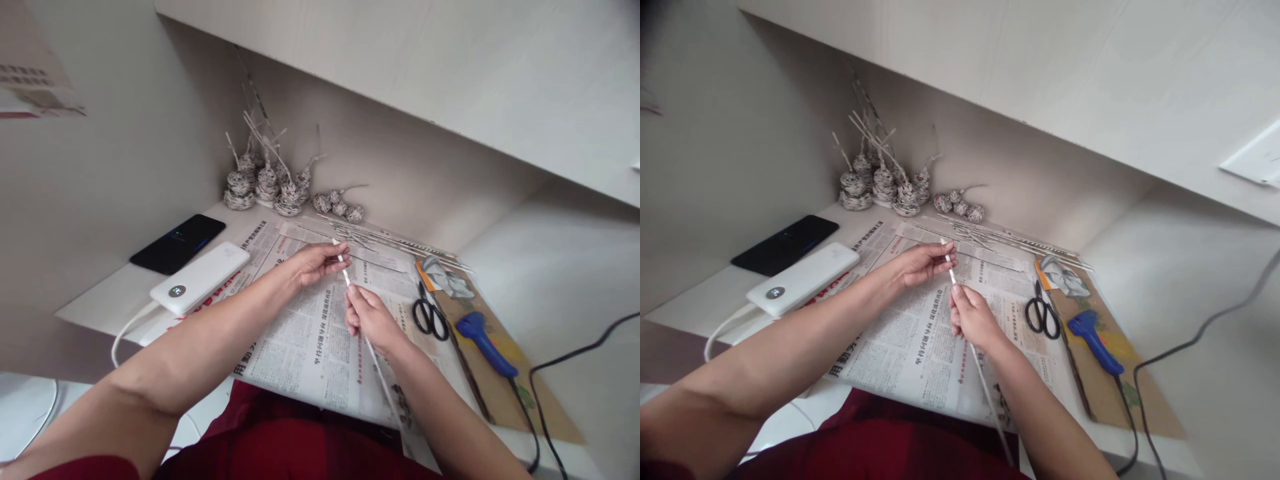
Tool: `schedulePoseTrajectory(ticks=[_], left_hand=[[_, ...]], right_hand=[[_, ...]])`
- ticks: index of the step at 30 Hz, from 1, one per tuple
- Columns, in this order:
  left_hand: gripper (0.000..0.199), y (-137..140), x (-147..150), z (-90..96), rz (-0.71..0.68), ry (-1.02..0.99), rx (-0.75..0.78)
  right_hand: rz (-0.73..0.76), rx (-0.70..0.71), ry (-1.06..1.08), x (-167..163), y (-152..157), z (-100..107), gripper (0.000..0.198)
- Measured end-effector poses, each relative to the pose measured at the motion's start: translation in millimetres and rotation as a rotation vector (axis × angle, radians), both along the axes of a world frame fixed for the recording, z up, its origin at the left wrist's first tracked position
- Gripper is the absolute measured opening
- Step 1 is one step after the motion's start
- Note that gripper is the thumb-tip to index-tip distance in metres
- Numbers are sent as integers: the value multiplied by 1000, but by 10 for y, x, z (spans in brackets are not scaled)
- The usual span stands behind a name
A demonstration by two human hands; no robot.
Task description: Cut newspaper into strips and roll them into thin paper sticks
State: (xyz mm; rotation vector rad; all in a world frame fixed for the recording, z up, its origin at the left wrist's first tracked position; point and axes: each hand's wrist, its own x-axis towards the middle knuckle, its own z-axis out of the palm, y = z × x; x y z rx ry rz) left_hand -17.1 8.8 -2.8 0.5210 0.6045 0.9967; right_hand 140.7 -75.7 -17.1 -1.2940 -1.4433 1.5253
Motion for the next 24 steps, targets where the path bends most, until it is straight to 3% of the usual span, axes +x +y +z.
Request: schedulePoseTrajectory(ticks=[3, 6, 8, 13, 16, 19, 24], left_hand=[[14, -22, 2, 20, -17, -15, 3], [11, -33, 16, 21, -17, -1, 2], [9, -29, 29, 3, -11, 17, 2], [11, -29, 53, -43, -37, 24, 23], [12, -44, 58, -32, -20, 49, 2], [10, -47, 59, -20, -19, 57, -22], [10, -35, 63, -38, -53, 36, -30]], right_hand=[[165, -265, 337, -23, -32, 17, 42], [159, -269, 286, -3, -59, 24, 41], [52, -117, 28, 10, -41, 28, 39], [-105, 532, -762, 6, 64, 14, 28], [-87, 614, -845, -18, 84, -35, 26], [-86, 418, -616, -45, 69, -56, 35], [109, -208, 168, -52, 26, 31, 40]])
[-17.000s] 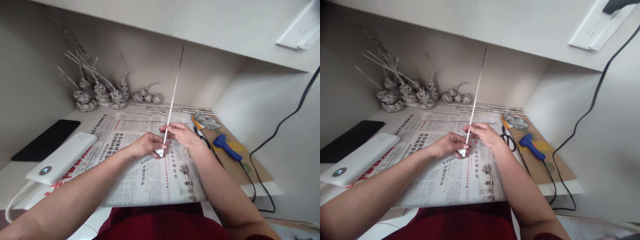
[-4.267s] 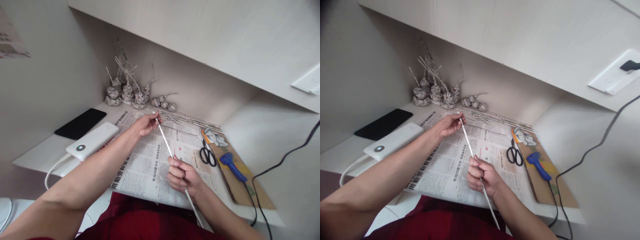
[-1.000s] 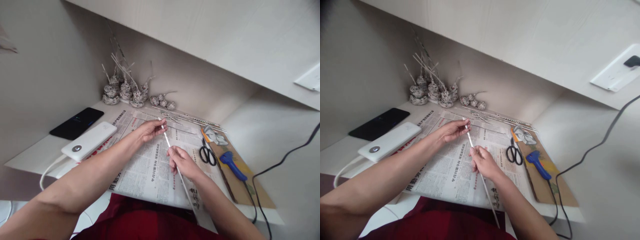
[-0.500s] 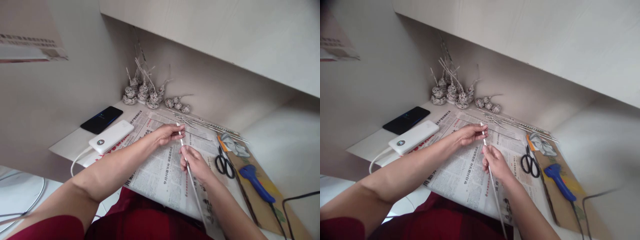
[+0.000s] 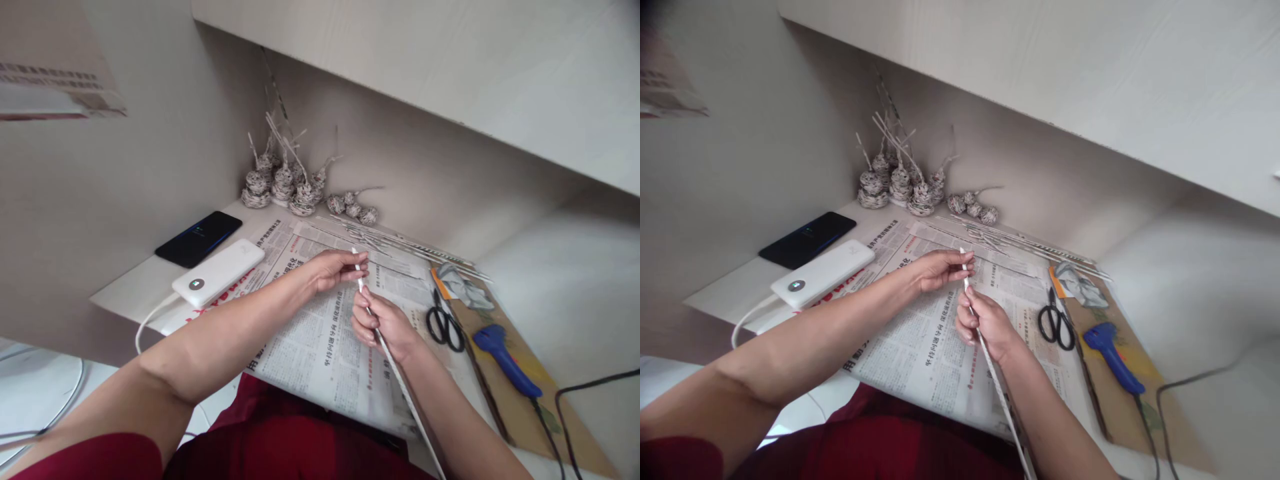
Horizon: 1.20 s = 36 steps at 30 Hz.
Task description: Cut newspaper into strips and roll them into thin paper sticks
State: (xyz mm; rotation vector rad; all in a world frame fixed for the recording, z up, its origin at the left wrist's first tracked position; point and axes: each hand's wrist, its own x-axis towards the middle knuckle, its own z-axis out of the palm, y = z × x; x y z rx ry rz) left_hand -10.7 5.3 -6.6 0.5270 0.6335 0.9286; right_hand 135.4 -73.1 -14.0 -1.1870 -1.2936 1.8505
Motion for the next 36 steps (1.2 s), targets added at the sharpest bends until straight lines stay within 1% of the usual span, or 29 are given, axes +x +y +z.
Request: schedulePoseTrajectory(ticks=[1, 2, 3, 5, 6, 7, 10, 11, 13, 15, 16, 19, 21, 24, 28, 33, 36], left_hand=[[10, 0, 2, -7, -5, 3, 0], [10, 0, 4, -14, -7, 9, 3], [10, 0, 6, -22, -5, 17, 9], [7, -3, 9, -37, 0, 34, 24], [6, -6, 10, -43, 2, 33, 33], [6, -11, 12, -47, 1, 28, 45], [8, -36, 11, -44, -17, -4, 92], [10, -45, 10, -40, -31, -11, 110], [15, -62, 6, -32, -67, -20, 138], [18, -72, 5, -30, -90, -20, 157], [18, -75, 8, -32, -92, -17, 164], [16, -79, 26, -49, -76, -3, 173], [14, -79, 40, -65, -67, -3, 166], [12, -80, 49, -77, -80, -5, 144], [15, -86, 43, -61, -94, 13, 108], [22, -104, 60, -46, -62, -9, 98], [21, -108, 80, -58, -53, -14, 107]], right_hand=[[39, -68, 88, 6, -9, 11, 40], [52, -94, 119, 15, -19, 14, 40], [28, -77, 101, 24, -27, 8, 39], [-75, 5, 24, 45, -40, -19, 39], [-106, 15, 19, 56, -45, -34, 39], [-111, -11, 53, 66, -48, -48, 39], [-45, -188, 266, 93, -62, -73, 40], [-37, -219, 304, 101, -71, -80, 41], [-63, -215, 289, 118, -91, -97, 41], [-110, -154, 168, 139, -106, -114, 42], [-146, -89, 88, 152, -107, -118, 44], [-310, 194, -123, 190, -63, -87, 43], [-411, 357, -180, 202, 1, -31, 40], [-477, 495, -225, 185, 117, 65, 36], [-510, 589, -312, 136, 259, 130, 31], [-498, 593, -340, 115, 398, 162, 23], [-483, 646, -423, 126, 440, 185, 16]])
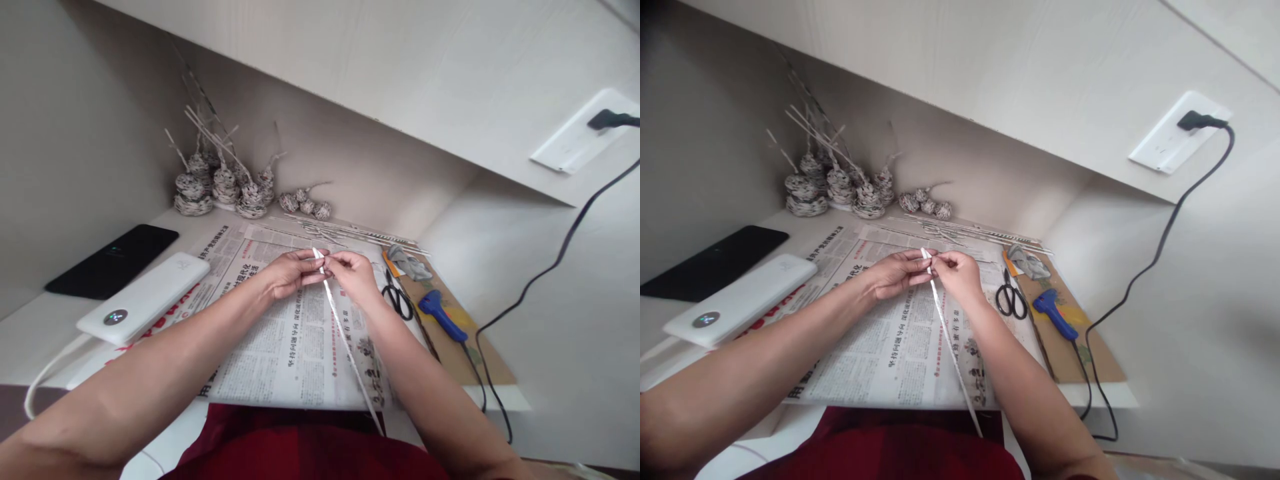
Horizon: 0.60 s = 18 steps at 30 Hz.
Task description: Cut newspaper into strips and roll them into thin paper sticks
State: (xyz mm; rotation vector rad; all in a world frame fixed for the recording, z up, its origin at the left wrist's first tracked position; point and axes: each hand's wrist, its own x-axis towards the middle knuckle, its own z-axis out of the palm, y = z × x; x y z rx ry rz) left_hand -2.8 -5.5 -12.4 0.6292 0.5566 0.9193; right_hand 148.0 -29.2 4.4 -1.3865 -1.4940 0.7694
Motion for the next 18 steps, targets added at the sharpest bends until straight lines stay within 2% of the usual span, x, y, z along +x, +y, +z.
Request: schedulePoseTrajectory(ticks=[4, 10, 16, 18], left_hand=[[22, -2, 19, -28, -11, 1, 12], [18, 5, 43, -71, 26, 5, -1], [19, -5, 64, -66, 57, 57, 3], [18, -17, 69, -57, 60, 69, 2]], right_hand=[[-51, 80, -175, 9, 4, 5, 13], [-116, 132, -200, -14, -18, -17, 11], [-188, 278, -418, -34, -77, -3, 10], [-198, 294, -432, -35, -80, 3, 10]])
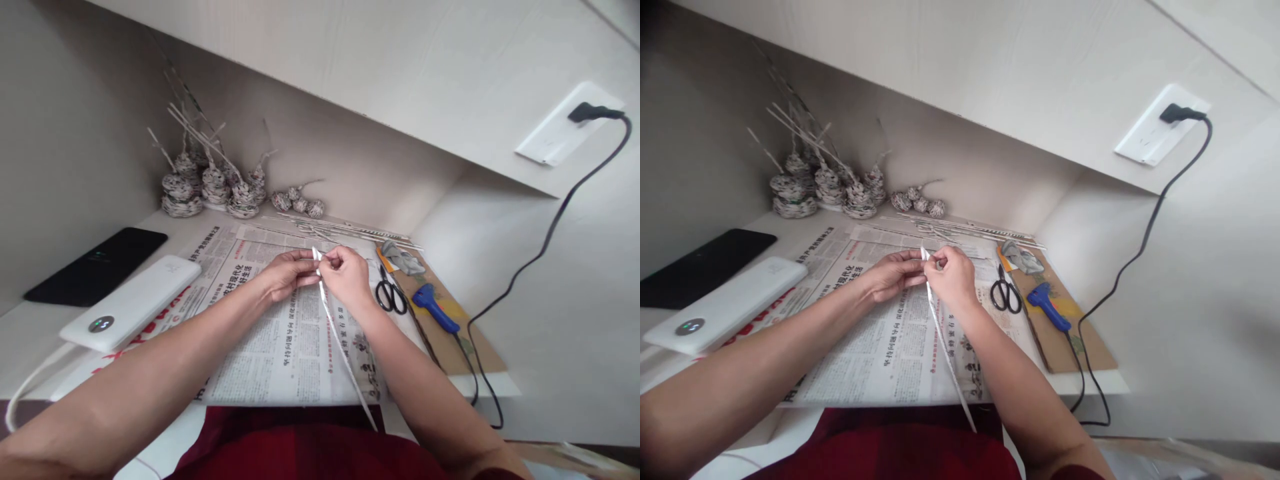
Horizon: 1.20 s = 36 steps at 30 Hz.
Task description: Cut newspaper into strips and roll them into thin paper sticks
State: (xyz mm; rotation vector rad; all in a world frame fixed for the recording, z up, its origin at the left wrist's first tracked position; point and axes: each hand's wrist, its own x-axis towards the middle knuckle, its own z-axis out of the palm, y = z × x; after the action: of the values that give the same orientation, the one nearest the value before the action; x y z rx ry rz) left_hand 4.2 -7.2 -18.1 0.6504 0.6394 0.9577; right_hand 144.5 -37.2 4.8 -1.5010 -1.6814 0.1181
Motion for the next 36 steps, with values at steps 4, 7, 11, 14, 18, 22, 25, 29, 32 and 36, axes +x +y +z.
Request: schedulePoseTrajectory(ticks=[4, 7, 11, 14, 18, 22, 25, 29, 32, 36], left_hand=[[20, -18, 8, 10, -11, -66, -16], [19, -27, 9, 11, -60, -117, -11], [16, -37, 17, 9, -52, -110, -5], [15, -40, 26, 13, -25, -101, -6], [12, -46, 35, 25, -9, -72, -5], [12, -50, 40, 29, -5, -57, -9], [13, -50, 43, 31, -1, -64, -17], [13, -54, 43, 37, -4, -63, -21], [13, -56, 40, 32, 2, -71, -25], [13, -50, 41, 10, -10, -99, -14]], right_hand=[[68, -202, 318, 20, 51, 28, 11], [112, -394, 559, 39, 97, 56, 12], [176, -426, 590, 40, 118, 68, 11], [212, -419, 598, 35, 124, 60, 11], [220, -365, 555, 43, 136, 61, 10], [219, -330, 479, 55, 141, 67, 10], [218, -324, 489, 62, 137, 59, 11], [215, -347, 554, 54, 113, 69, 14], [206, -388, 615, 33, 99, 102, 15], [227, -394, 627, 30, 82, 110, 18]])
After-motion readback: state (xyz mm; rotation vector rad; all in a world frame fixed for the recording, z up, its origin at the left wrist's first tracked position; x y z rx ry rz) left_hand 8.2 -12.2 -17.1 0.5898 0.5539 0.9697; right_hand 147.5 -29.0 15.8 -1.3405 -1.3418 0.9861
